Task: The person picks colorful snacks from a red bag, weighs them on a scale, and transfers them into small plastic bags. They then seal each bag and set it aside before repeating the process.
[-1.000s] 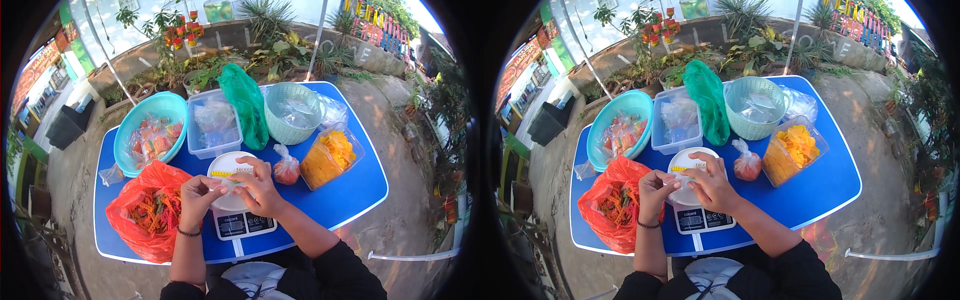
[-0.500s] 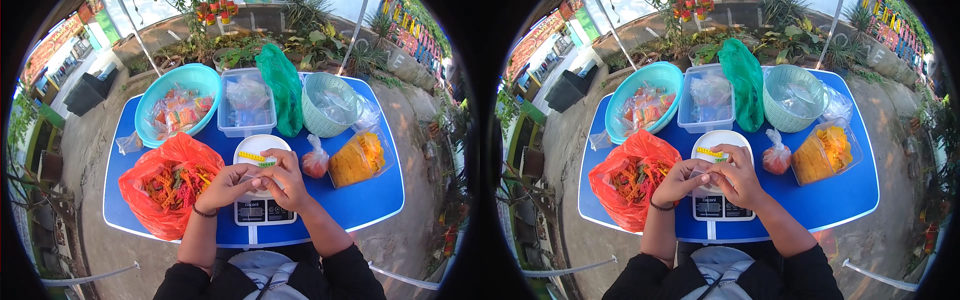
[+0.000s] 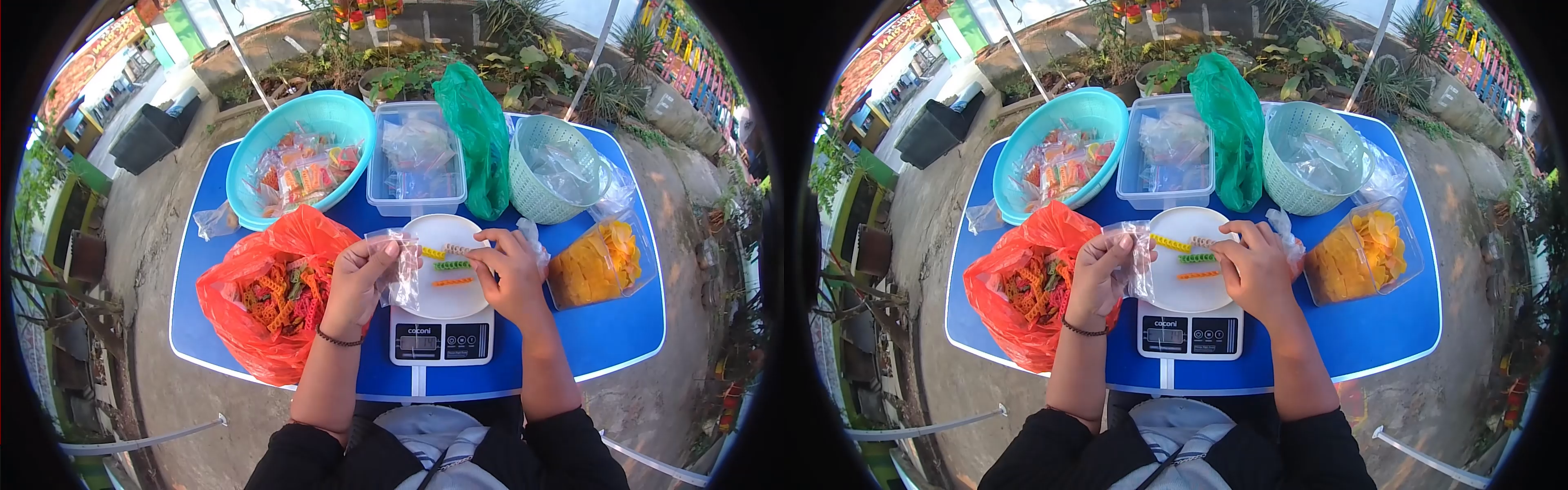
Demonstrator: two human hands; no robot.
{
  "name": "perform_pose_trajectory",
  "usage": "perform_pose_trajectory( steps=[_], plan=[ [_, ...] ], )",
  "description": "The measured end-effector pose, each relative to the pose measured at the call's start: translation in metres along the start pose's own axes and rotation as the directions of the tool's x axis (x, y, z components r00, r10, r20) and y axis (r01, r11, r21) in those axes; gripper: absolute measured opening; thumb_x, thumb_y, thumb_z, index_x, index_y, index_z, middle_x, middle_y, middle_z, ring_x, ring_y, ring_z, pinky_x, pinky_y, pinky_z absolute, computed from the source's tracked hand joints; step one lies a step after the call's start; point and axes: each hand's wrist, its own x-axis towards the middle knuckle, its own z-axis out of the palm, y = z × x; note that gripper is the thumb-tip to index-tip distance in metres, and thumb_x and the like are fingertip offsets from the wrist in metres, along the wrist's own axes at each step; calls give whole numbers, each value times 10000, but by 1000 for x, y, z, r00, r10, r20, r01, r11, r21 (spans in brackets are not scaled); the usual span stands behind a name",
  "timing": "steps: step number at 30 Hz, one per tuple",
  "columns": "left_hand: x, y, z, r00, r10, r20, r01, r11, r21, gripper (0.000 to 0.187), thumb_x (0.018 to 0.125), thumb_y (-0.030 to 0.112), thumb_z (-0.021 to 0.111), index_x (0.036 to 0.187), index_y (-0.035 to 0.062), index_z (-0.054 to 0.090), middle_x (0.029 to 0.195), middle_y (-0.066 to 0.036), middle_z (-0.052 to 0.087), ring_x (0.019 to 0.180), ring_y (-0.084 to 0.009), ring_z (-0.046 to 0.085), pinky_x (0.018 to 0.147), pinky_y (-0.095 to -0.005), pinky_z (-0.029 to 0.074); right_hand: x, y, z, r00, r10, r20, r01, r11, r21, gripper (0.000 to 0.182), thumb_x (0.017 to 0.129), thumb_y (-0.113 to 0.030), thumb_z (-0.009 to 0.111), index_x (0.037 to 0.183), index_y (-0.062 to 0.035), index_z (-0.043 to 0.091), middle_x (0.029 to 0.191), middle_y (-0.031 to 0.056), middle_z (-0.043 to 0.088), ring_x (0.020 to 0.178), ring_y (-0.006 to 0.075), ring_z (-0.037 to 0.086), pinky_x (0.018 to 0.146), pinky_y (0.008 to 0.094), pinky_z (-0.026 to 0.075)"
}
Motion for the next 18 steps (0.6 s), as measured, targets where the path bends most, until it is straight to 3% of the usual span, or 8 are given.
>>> perform_pose_trajectory(
  steps=[4,7,8,10,11,14,15,18],
  plan=[
    [-1,-3,-2,997,40,70,-44,998,53,167,947,87,743,1070,-22,717,960,-145,763,825,-183,748,790,-303,614,1,0,1,999,-23,32,24,999,-35,153,800,-47,763,948,-73,786,1110,33,661,940,245,588,840,398,496],
    [-2,-3,0,993,48,103,-62,990,128,215,869,35,818,1049,-21,716,915,-125,762,815,-169,744,772,-284,605,0,1,3,998,-28,50,29,1000,-10,172,796,-32,764,965,-66,765,1103,40,662,945,254,598,841,406,502],
    [-4,-5,3,986,150,70,-164,950,268,237,851,36,836,1047,-22,717,914,-125,763,808,-167,745,767,-283,603,1,2,3,998,-37,40,37,999,2,178,798,-20,761,972,-60,755,1096,50,664,940,259,608,831,404,511],
    [-7,-10,11,931,361,53,-333,780,530,282,815,38,872,1043,-25,719,912,-124,764,795,-163,747,758,-280,599,2,1,3,999,-16,-42,20,994,104,193,799,13,752,981,-47,736,1078,73,671,928,267,633,808,392,529],
    [-8,-10,11,872,472,132,-409,553,726,297,782,53,900,1022,-14,739,870,-99,765,773,-137,740,716,-266,588,2,-3,5,994,21,-108,1,980,197,201,798,33,746,984,-40,725,1067,87,674,921,271,647,794,382,538],
    [-10,-5,14,709,559,430,-553,63,831,286,770,70,909,1000,-5,757,833,-77,768,753,-104,728,679,-244,569,1,-15,7,960,19,-279,80,938,337,218,814,84,720,1008,-15,715,1031,122,678,889,278,674,756,355,554],
    [-10,-6,14,717,553,423,-562,99,821,294,763,81,915,1000,0,762,831,-73,771,751,-97,724,670,-240,565,1,-17,6,943,-2,-332,128,925,358,224,822,100,710,1019,-6,715,1018,132,678,877,279,680,744,345,558],
    [-10,-8,15,763,521,383,-559,234,796,315,755,104,924,1015,8,776,841,-72,779,748,-82,714,660,-232,554,0,-16,2,953,-188,-236,248,934,258,236,852,117,685,1061,11,716,1015,130,673,868,270,667,758,348,553]
  ],
)
